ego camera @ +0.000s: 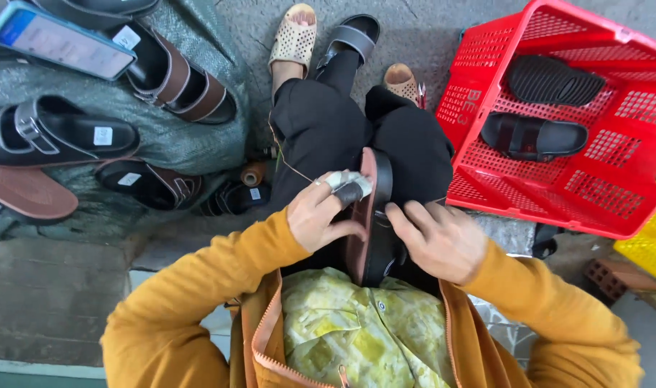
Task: Hand-stitching the sole of a sandal using a needle and thread to repair it.
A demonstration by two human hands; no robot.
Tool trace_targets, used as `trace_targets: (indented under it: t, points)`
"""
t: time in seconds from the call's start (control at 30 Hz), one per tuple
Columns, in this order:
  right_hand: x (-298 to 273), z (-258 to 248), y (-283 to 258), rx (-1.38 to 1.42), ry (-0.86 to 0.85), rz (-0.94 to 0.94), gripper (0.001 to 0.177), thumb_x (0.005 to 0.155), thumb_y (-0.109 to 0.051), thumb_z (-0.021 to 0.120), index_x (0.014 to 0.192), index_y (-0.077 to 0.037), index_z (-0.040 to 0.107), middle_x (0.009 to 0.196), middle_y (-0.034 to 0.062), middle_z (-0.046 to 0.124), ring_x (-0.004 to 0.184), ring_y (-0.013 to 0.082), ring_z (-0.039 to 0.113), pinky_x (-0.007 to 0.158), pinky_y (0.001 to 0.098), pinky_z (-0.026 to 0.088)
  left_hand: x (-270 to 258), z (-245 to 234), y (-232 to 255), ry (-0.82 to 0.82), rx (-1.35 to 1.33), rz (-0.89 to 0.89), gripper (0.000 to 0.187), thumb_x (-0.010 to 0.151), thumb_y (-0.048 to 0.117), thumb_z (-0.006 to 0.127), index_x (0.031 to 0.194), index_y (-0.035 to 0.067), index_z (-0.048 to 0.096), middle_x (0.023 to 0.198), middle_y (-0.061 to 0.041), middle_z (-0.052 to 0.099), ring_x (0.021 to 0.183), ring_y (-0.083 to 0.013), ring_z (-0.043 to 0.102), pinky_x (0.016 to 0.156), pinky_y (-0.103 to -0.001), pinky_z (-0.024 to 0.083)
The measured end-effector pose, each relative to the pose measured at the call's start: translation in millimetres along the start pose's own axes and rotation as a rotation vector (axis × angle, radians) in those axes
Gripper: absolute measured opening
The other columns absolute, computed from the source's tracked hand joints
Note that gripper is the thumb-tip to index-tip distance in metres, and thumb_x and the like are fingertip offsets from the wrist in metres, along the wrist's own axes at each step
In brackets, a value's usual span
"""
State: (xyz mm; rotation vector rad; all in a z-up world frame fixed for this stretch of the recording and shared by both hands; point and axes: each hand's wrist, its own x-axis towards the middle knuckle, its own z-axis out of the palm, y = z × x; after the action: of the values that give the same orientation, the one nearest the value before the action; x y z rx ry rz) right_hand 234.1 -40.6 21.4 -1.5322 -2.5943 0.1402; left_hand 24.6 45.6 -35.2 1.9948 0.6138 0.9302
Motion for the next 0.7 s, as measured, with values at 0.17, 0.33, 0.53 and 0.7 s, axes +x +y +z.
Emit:
trace_targets:
  t: [0.17,0.33,0.53,0.7]
  points:
    - [-18,31,-10,0.254,0.039,0.123,0.027,0.089,-0.014,0.047,0.116,-0.01,0.053,0.078,0.0033,0.054,0.054,0.0201,0.057,0.047,0.0323,0.05,-23,15,12,0.049,0.104,-0.15,0.063,0.069,0.047,0.077,0.113,0.004,0.06,0.101,-0.015,0.055,0.089,-0.0341,0.067,0.075,-0.039,0.059]
    - [-23,28,-8,0.626,0.186,0.334,0.033,0.078,-0.009,0.072,0.109,-0.004,0.061,0.091,0.0085,0.069,0.06,0.0245,0.065,0.051,0.0331,0.052,-11,-7,52,0.164,-0.79,-0.505,0.018,0.075,0.019,0.081,0.081,0.007,0.069,0.1,-0.016,0.061,0.093,-0.0272,0.066,0.079,-0.033,0.054]
    - [-11,21,-12,0.496,0.263,0.248,0.027,0.08,-0.015,0.072,0.106,-0.008,0.071,0.09,0.0066,0.07,0.061,0.0218,0.065,0.055,0.0293,0.053,-37,31,10,0.087,-0.806,-0.835,0.03,0.08,0.009,0.074,0.104,0.004,0.057,0.073,-0.013,0.068,0.046,-0.0153,0.063,0.037,-0.021,0.049]
    - [-23,-18,13,0.308,-0.093,0.145,0.032,0.087,-0.021,0.055,0.117,-0.02,0.065,0.084,0.0055,0.064,0.053,0.0235,0.061,0.048,0.0343,0.052,-10,26,26,0.121,-0.398,-0.544,0.019,0.075,0.019,0.075,0.086,0.01,0.063,0.079,-0.009,0.063,0.061,-0.0163,0.062,0.046,-0.023,0.049]
